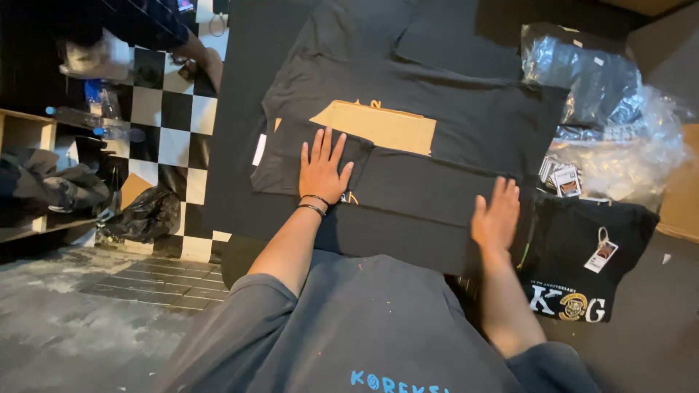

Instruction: Folding black t-shirts and tank tops on a flat surface using a cardboard template for consistency.

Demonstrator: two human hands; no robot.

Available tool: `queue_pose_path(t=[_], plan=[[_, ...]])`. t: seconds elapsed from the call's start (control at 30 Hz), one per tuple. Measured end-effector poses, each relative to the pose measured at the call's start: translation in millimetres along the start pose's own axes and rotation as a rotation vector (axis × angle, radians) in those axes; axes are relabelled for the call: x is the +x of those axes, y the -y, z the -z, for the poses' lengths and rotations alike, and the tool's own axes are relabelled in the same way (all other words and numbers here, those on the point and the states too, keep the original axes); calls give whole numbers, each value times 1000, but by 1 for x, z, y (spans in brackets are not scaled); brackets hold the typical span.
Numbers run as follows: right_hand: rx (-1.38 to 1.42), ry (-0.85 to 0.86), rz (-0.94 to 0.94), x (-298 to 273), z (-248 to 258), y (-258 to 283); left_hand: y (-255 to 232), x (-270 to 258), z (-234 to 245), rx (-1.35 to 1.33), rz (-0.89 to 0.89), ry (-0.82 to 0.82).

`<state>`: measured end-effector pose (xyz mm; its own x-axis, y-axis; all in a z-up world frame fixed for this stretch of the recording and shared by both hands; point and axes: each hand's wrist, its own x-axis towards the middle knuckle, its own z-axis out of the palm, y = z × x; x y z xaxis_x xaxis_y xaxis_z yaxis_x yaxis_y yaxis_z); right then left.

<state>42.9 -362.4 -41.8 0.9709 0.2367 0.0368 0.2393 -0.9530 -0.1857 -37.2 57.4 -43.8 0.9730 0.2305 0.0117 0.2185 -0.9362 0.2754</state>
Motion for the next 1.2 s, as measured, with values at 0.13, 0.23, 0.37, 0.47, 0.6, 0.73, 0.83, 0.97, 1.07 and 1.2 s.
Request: queue_pose_path(t=[0.13,0.23,0.37,0.47,0.6,0.73,0.83,0.97,1.07,1.2], plan=[[-5,77,-15,-1,6,-2,2,1,1,5,-20,-63],[26,43,-94,8,4,5,15,13,2,-5,-42,-80],[1,-69,-278,32,-28,-6,38,29,18,13,20,-253],[-6,-184,-224,85,-28,40,39,56,25,-10,92,-263],[132,-127,67,176,-37,134,31,95,4,-26,141,-153],[230,-141,83,275,-52,204,21,99,10,67,171,-178],[345,-6,-85,341,-73,233,21,103,16,67,165,-195],[251,11,-265,382,-112,243,25,107,13,75,169,-192],[328,-144,-220,378,-112,248,22,108,13,77,169,-196],[908,-207,-25,354,-77,272,21,106,15,93,185,-194]])
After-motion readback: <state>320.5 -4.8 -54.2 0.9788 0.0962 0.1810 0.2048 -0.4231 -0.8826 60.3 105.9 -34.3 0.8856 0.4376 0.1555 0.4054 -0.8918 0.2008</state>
